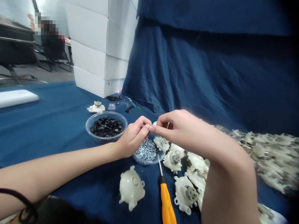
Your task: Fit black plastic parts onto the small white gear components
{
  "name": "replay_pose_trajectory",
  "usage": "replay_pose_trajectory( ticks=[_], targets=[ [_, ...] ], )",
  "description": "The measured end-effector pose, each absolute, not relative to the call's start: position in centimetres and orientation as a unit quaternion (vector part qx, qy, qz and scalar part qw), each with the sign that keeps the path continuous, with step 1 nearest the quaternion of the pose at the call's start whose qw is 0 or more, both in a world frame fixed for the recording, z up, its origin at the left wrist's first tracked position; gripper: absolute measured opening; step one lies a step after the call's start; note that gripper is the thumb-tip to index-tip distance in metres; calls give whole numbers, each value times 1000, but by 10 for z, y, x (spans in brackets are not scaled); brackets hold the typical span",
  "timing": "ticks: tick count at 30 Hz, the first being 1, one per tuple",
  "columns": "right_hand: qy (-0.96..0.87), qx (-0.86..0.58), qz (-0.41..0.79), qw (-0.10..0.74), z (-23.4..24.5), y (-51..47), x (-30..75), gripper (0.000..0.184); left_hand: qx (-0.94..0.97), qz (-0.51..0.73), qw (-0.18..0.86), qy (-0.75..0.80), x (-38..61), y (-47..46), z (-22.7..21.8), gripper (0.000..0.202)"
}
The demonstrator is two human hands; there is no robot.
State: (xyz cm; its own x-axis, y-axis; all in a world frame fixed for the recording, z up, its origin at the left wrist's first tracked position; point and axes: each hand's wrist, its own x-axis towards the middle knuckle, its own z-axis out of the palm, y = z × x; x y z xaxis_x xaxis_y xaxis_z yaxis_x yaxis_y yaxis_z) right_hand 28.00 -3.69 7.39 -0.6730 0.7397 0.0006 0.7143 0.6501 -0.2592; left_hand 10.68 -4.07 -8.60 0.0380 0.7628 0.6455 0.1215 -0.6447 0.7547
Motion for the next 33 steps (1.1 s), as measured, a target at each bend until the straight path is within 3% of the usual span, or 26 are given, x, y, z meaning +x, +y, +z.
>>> replay_pose_trajectory(
  ticks=[23,28,33],
  targets=[
    [-924,-364,75,92,73,-33,281,16,701,582,223,346,108,-43,-81,36],
    [-923,-365,82,87,72,-33,281,16,705,579,221,345,107,-43,-81,40],
    [-918,-377,112,59,74,-34,280,28,698,588,219,346,105,-42,-84,37]
  ],
)
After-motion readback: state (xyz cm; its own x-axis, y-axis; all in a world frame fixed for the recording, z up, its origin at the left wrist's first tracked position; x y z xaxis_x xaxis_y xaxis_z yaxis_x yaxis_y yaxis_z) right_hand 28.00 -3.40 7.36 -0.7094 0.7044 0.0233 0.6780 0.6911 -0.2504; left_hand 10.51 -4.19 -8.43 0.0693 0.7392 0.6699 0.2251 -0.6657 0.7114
